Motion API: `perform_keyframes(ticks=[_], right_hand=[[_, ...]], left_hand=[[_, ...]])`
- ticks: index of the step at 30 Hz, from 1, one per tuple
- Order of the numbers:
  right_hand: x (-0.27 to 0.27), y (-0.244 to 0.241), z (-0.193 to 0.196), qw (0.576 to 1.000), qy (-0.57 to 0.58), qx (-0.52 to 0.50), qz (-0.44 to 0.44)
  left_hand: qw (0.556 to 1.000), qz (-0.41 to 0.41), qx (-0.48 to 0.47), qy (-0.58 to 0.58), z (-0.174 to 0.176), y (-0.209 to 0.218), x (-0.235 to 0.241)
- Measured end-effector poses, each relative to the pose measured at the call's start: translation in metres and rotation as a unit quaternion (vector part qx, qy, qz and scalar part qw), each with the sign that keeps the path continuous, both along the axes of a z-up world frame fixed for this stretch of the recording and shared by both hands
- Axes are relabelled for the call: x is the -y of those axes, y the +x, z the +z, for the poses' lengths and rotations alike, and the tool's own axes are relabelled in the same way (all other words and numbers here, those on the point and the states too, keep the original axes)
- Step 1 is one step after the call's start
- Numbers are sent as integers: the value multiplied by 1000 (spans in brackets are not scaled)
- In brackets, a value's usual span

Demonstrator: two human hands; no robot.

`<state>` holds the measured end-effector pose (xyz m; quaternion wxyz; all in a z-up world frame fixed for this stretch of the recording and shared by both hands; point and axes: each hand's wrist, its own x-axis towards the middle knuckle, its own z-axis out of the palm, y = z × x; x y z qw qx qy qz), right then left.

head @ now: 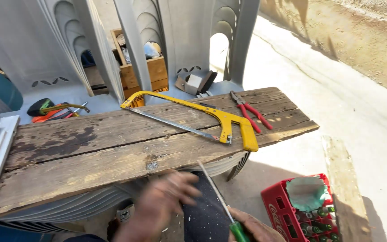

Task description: The person sits on a chair and uses a metal file to smooth the edges of a small aluminum profile held in their left hand. They repeatedly file the profile and occasionally inspect the edges before continuing the filing process.

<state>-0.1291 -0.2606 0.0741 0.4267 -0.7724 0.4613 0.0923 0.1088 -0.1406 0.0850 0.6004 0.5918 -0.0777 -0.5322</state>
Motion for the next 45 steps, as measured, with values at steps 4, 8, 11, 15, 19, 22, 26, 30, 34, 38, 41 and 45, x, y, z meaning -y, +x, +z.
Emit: perform_keyframes(ticks=[4,8,11,15,19,22,26,30,34,38,41,45], right_hand=[[28,-11,-67,943,33,194,269],[40,11,-15,974,51,136,172],[71,33,11,994,40,75,73],[131,61,-3,945,174,156,-229],[168,77,-55,885,235,287,-280],[179,90,-66,854,219,339,-329],[189,95,-61,861,207,345,-312],[205,98,-63,843,232,373,-311],[228,103,-58,849,262,357,-289],[235,106,-62,864,271,322,-277],[235,110,-64,869,263,319,-272],[235,106,-68,894,223,319,-225]], left_hand=[[989,-101,24,-108,-60,-68,17],[988,54,-49,-136,-72,-45,13],[969,205,-17,-133,-82,-12,-8],[942,317,-39,-104,-96,25,-21],[943,327,7,-62,-81,21,-25],[949,304,70,52,-69,23,-21],[930,275,183,158,-65,33,-20],[900,312,238,190,-83,46,-28],[895,328,254,160,-85,49,-27],[885,358,263,141,-83,55,-21],[882,358,269,148,-78,66,-18],[879,359,286,127,-75,76,-18]])
